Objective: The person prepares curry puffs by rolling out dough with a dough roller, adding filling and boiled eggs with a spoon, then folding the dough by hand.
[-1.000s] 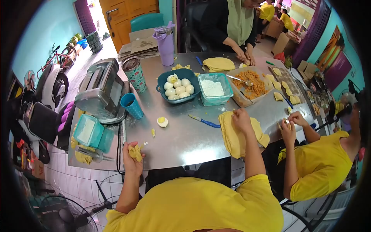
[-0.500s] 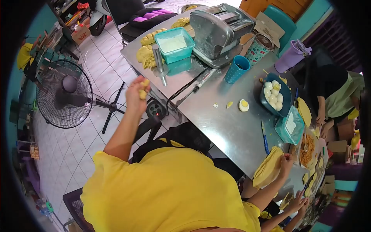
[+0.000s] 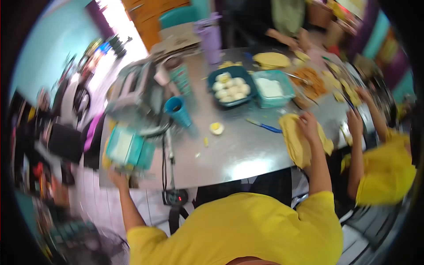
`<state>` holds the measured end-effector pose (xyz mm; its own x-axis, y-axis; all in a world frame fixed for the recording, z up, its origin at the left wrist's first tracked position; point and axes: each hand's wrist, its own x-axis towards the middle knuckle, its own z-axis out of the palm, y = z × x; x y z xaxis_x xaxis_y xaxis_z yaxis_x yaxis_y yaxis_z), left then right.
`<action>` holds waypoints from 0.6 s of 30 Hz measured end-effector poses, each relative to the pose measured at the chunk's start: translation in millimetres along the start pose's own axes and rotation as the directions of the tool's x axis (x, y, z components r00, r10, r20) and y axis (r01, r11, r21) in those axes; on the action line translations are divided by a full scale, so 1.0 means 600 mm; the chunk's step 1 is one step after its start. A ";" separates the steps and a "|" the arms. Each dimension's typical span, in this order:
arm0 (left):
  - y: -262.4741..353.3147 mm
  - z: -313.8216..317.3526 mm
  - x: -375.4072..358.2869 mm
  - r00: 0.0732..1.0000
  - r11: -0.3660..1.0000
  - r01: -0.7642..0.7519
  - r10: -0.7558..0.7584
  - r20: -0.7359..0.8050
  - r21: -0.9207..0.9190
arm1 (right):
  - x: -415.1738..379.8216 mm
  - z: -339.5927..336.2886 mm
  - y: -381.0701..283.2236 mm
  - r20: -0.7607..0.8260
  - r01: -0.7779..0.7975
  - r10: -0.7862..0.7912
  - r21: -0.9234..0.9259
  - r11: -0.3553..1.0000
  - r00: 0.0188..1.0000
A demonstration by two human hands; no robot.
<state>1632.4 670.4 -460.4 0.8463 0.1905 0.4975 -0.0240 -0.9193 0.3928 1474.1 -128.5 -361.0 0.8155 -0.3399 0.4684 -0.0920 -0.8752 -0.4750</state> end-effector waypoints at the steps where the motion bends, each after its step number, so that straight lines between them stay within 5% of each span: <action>1: 0.009 -0.005 -0.004 0.999 1.000 -0.007 0.007 -0.038 0.011 | -0.001 -0.002 -0.002 -0.018 -0.001 0.002 0.024 1.000 1.000; 4: 0.028 -0.016 -0.005 0.999 0.997 0.024 -0.022 -0.023 0.068 | 0.000 0.006 -0.002 0.077 -0.242 0.230 0.225 0.944 0.970; 8: 0.062 -0.039 -0.013 1.000 0.995 -0.015 0.014 0.005 0.098 | -0.009 0.012 -0.006 -0.033 -0.161 0.164 0.071 0.984 0.986; 10: 0.060 -0.040 -0.014 0.991 0.972 -0.060 0.030 -0.133 -0.228 | -0.017 0.014 0.005 -0.035 -0.111 0.108 -0.095 0.989 0.993; 11: 0.076 -0.052 -0.012 0.993 0.975 -0.092 0.074 -0.096 -0.205 | -0.024 0.019 0.009 -0.094 -0.134 0.128 -0.061 0.989 0.987; 13: 0.114 -0.081 -0.017 0.836 0.661 0.205 -0.502 -0.221 -0.722 | -0.021 0.014 0.021 -0.074 -0.213 0.213 0.002 0.977 0.974; 15: 0.102 -0.126 -0.016 0.811 0.671 0.298 -0.553 -0.191 -0.679 | -0.021 0.009 0.030 0.049 -0.367 0.366 0.220 0.904 0.929; 18: 0.131 -0.175 -0.027 0.764 0.804 0.261 -0.510 -0.395 -0.535 | -0.027 -0.006 0.028 0.111 -0.435 0.425 0.354 0.828 0.898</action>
<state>1560.8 631.4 -356.7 0.4488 0.7507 0.4848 -0.0831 -0.5051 0.8590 1457.1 -138.7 -373.9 0.7570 -0.6391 0.1363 -0.2291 -0.4549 -0.8606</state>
